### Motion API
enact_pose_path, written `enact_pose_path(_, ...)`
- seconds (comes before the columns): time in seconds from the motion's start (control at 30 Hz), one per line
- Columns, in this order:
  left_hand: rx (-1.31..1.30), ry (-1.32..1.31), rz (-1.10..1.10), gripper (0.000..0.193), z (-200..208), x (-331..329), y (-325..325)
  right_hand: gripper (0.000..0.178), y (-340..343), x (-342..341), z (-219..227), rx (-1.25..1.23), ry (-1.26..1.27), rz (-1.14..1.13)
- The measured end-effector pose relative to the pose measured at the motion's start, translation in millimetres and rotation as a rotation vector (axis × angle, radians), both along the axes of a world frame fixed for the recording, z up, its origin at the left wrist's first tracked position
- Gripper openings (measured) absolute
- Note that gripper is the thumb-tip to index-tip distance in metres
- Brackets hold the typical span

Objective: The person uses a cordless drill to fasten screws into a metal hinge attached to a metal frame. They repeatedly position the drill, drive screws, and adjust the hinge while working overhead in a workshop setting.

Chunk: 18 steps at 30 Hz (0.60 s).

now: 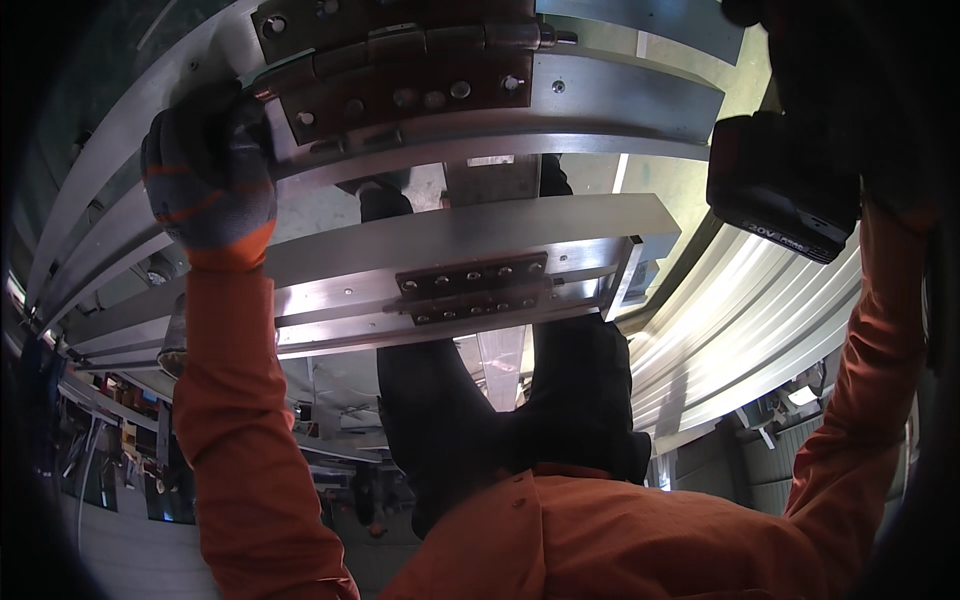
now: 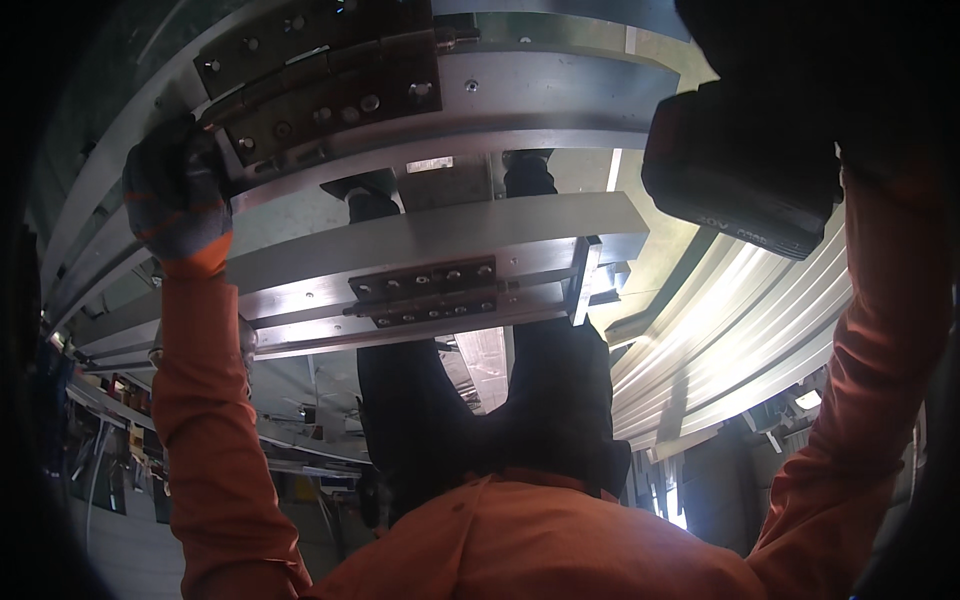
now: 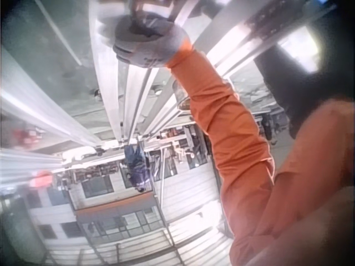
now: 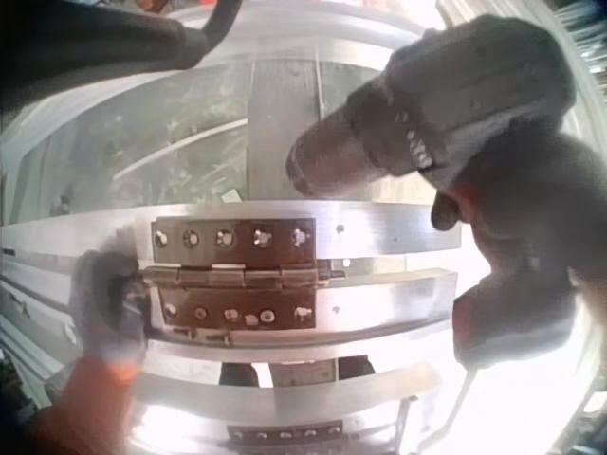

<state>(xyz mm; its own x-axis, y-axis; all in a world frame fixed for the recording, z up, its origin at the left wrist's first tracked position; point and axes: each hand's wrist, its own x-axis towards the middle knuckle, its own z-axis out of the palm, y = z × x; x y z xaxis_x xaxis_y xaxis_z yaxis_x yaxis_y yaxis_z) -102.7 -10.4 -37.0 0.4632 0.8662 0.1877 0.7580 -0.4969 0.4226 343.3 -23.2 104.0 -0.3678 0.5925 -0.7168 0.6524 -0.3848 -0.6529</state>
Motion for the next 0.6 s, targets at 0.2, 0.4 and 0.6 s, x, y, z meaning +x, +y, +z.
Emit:
enact_pose_path(0.2, -0.009, 0.006, -0.041, 0.025, -4.1, -4.4, 2.9, 0.055, -5.9, 2.0, 9.4, 0.068, -0.007, 0.067)
enact_pose_path(0.4, -0.026, -0.024, 0.034, 0.020, 2.4, 5.5, -2.4, 0.056, -10.2, 2.9, 31.2, 0.183, -0.013, 0.192)
enact_pose_path(0.6, -0.002, -0.036, 0.027, 0.024, 7.7, 7.9, -4.0, 0.058, -29.2, -0.1, 29.5, 0.419, -0.028, 0.341)
